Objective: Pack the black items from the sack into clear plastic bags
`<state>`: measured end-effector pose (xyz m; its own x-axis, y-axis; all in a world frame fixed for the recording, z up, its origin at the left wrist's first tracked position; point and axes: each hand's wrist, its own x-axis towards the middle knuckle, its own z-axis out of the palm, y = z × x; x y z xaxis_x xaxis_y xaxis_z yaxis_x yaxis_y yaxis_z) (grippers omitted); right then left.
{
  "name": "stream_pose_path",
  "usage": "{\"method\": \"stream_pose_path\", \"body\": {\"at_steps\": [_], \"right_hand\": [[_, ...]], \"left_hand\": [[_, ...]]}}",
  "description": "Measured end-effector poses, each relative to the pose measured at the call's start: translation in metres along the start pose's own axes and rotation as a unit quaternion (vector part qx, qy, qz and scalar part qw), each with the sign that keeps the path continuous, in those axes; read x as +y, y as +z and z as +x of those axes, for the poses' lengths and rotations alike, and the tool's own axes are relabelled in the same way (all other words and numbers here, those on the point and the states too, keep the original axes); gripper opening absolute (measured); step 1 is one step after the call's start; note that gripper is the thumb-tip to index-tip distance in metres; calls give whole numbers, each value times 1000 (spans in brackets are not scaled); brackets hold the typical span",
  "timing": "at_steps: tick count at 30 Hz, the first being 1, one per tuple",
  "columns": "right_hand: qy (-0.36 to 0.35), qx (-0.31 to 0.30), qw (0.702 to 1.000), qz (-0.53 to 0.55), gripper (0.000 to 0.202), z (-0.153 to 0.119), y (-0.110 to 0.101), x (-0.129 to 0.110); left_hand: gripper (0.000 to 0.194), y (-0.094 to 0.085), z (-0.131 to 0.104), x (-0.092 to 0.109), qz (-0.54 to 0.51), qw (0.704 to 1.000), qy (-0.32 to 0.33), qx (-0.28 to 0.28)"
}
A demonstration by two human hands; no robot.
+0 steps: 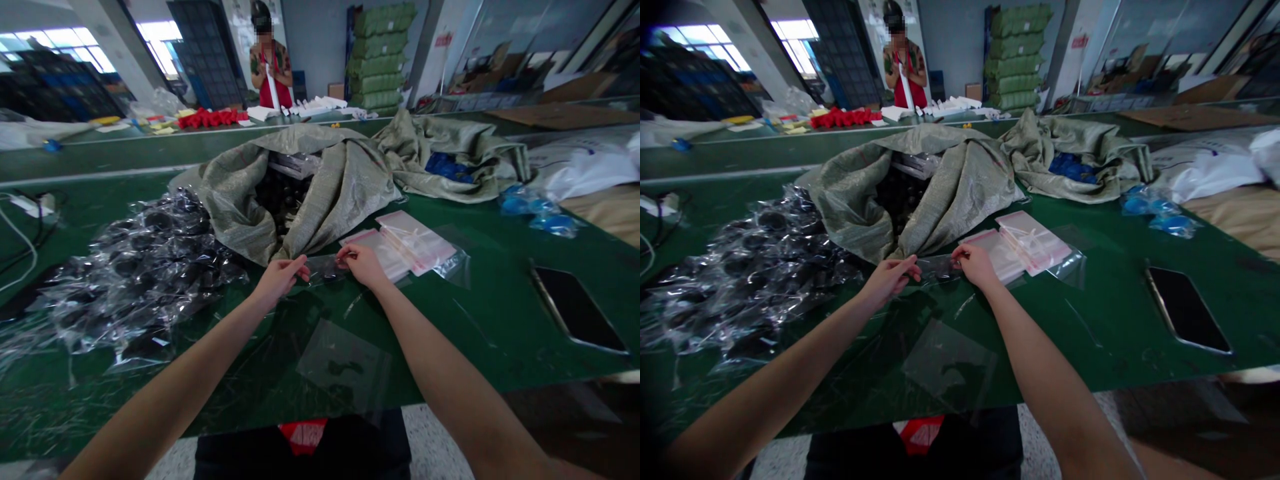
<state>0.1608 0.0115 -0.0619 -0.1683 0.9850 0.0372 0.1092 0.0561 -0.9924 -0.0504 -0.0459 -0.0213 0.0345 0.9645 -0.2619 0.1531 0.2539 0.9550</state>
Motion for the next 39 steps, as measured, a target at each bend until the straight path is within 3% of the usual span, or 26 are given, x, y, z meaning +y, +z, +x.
{"method": "stream_pose_path", "body": {"at_steps": [5,8,12,20,28,32,39], "right_hand": [[-18,6,999,-39,23,1,-2,0],[-23,5,997,-68,23,2,-3,3],[-11,5,1000,-25,21,4,-2,7],[-18,2,1000,15,13,5,-1,10],[-35,-8,999,-23,20,5,-2,11],[-55,-10,996,-66,24,4,-3,9],[46,23,999,-1,12,0,2,-4]], "left_hand": [[37,1,-1,-6,79,997,-5,-15],[31,2,1,-9,145,989,22,-6],[27,2,6,-13,182,981,69,8],[44,-1,24,-33,203,974,85,49],[32,0,22,-24,179,981,71,5],[26,3,22,-23,134,989,59,12],[27,4,16,-24,86,995,30,51]]}}
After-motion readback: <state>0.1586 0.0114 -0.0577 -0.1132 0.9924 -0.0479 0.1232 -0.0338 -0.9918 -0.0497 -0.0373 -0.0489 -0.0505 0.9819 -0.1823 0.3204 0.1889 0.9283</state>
